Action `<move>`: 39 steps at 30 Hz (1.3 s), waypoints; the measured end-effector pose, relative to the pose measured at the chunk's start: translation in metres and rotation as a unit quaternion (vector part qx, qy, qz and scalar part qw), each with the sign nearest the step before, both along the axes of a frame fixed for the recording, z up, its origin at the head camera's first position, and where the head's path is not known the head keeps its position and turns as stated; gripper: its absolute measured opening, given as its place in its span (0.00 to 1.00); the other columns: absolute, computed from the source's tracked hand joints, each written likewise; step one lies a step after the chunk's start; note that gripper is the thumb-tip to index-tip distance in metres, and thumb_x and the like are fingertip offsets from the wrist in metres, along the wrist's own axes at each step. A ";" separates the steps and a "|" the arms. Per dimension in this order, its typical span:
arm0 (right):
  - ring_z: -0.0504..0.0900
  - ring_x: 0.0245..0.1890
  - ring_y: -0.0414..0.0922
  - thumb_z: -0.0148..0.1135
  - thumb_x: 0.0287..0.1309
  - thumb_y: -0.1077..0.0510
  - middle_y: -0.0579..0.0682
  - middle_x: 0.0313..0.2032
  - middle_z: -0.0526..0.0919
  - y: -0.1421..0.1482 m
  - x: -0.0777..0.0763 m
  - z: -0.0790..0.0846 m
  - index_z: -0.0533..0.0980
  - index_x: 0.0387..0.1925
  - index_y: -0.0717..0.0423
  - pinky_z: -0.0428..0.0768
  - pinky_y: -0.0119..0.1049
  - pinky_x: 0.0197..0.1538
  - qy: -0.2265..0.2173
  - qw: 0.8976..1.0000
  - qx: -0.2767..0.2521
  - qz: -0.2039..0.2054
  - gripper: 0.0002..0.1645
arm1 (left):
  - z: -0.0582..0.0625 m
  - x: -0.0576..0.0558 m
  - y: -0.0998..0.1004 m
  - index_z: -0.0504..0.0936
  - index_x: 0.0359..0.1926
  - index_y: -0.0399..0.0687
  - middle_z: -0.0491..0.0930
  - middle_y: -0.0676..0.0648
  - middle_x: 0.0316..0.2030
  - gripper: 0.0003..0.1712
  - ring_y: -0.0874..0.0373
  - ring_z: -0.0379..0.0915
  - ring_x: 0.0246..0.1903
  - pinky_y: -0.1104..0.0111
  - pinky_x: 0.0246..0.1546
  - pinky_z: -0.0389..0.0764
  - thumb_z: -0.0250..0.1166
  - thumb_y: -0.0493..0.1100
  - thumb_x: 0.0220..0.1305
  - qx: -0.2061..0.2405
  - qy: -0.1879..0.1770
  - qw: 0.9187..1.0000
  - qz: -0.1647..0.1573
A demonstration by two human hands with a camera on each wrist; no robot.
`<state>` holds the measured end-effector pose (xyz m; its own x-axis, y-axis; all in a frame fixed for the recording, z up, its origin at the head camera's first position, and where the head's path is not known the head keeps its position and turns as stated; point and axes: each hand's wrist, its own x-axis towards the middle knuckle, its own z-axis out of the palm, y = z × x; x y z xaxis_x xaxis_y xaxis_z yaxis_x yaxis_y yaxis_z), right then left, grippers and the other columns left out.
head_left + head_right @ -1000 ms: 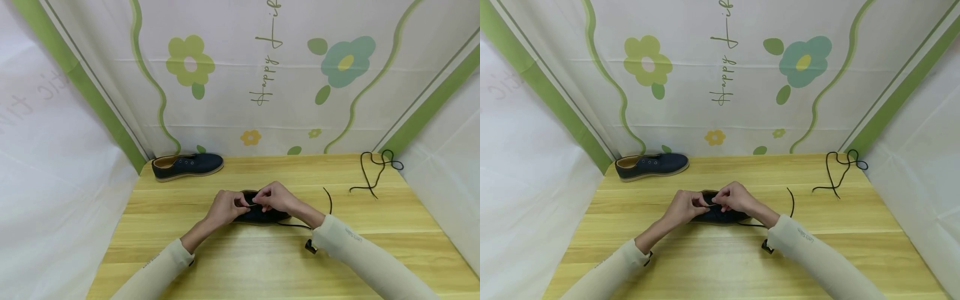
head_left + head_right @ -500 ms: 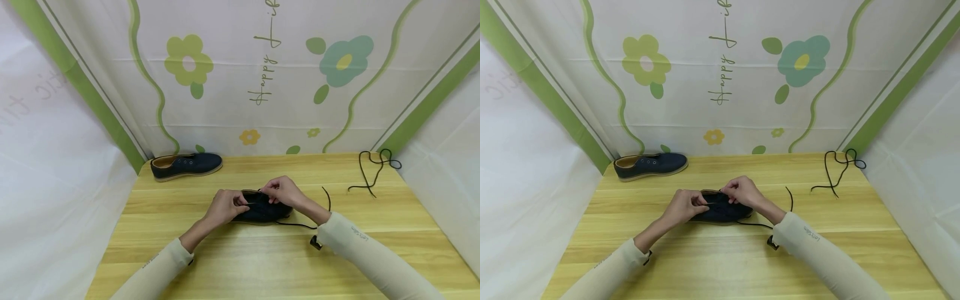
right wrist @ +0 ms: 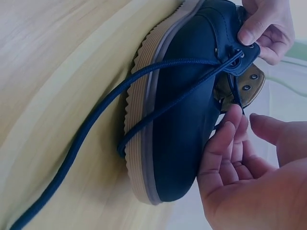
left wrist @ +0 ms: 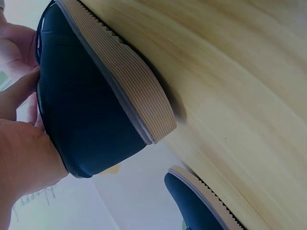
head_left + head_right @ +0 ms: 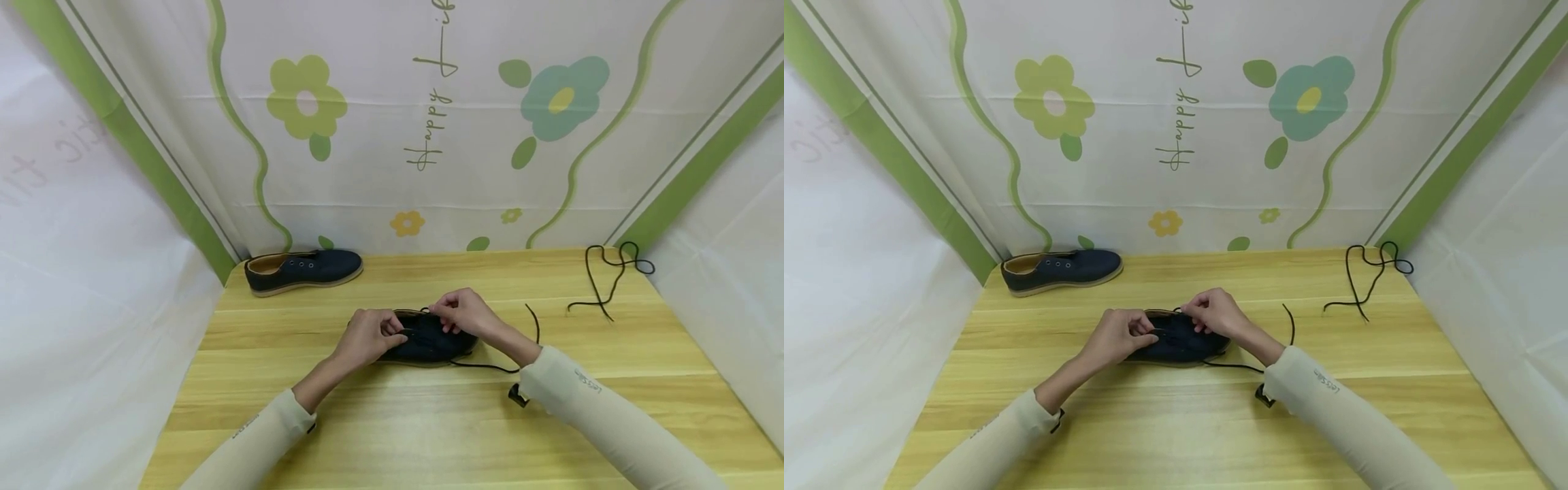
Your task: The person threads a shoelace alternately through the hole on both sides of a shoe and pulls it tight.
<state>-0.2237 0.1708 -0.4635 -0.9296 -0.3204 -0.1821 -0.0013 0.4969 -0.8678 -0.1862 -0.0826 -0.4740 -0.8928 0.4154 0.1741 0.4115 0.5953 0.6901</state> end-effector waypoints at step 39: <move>0.66 0.20 0.30 0.79 0.55 0.61 0.39 0.28 0.77 0.044 0.041 -0.019 0.79 0.29 0.45 0.65 0.26 0.23 0.370 0.870 0.258 0.199 0.14 | 0.000 0.001 -0.001 0.88 0.35 0.49 0.88 0.54 0.30 0.06 0.66 0.83 0.29 0.72 0.33 0.83 0.79 0.40 0.63 0.003 0.000 1.000 -0.003</move>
